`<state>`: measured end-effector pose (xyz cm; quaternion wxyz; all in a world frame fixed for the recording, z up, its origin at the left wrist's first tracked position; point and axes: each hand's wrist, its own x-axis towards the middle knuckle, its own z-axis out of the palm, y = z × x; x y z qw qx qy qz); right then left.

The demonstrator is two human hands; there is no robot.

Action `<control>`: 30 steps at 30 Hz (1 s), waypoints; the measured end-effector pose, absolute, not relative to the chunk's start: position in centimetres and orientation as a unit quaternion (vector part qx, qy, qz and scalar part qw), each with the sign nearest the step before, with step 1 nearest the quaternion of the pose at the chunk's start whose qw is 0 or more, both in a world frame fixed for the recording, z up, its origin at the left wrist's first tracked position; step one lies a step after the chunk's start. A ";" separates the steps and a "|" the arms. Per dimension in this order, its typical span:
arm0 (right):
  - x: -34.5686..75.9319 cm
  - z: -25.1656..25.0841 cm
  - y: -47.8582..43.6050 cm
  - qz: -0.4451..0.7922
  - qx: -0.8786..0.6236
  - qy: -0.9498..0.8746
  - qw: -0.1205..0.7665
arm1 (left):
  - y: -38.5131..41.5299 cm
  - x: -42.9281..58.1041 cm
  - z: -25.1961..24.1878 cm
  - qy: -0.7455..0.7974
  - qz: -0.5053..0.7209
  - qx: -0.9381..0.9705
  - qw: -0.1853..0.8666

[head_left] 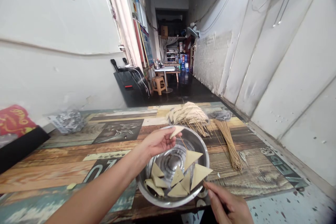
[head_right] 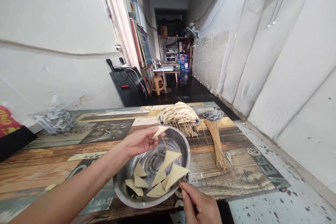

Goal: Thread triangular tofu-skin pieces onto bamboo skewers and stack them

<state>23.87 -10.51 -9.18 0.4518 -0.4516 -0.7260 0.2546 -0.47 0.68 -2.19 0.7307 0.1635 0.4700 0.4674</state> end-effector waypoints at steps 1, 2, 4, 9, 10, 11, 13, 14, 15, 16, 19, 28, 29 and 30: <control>23.9 -9.2 -10.5 0.252 -0.453 -0.724 0.455 | 0.7 -0.4 -2.2 0.471 0.468 0.163 0.729; 23.9 -9.2 -10.5 0.249 -0.453 -0.722 0.459 | 0.6 -0.4 -2.2 0.471 0.469 0.164 0.729; 23.9 -9.2 -10.5 0.244 -0.455 -0.721 0.463 | 0.6 -0.3 -2.2 0.470 0.470 0.163 0.729; 24.0 -9.1 -10.5 0.244 -0.455 -0.723 0.458 | 0.5 -0.2 -2.1 0.462 0.474 0.167 0.730; 23.9 -9.1 -10.5 0.247 -0.456 -0.724 0.455 | 0.5 -0.1 -2.0 0.460 0.475 0.170 0.730; 23.9 -9.1 -10.5 0.250 -0.457 -0.723 0.453 | 0.5 -0.1 -2.0 0.458 0.476 0.173 0.730; 23.9 -9.1 -10.5 0.254 -0.460 -0.720 0.453 | 0.4 -0.1 -2.0 0.458 0.477 0.179 0.728; 23.9 -9.1 -10.5 0.255 -0.462 -0.718 0.454 | 0.4 -0.1 -2.0 0.460 0.478 0.181 0.726; 23.9 -9.1 -10.5 0.256 -0.462 -0.717 0.454 | 0.4 0.0 -2.0 0.461 0.478 0.185 0.724; 24.0 -9.1 -10.5 0.258 -0.462 -0.717 0.454 | 0.4 0.0 -2.0 0.462 0.479 0.190 0.722; 24.0 -9.1 -10.4 0.259 -0.458 -0.722 0.448 | 0.2 0.1 -2.1 0.462 0.481 0.216 0.714; 23.3 -9.8 -10.7 0.233 -0.455 -0.720 0.469 | -0.3 0.7 -1.8 0.461 0.491 0.244 0.697; 23.2 -9.9 -10.7 0.227 -0.455 -0.720 0.473 | -0.4 0.9 -1.7 0.461 0.491 0.245 0.697; 23.1 -10.0 -10.6 0.222 -0.453 -0.720 0.477 | -0.5 1.0 -1.6 0.462 0.490 0.245 0.697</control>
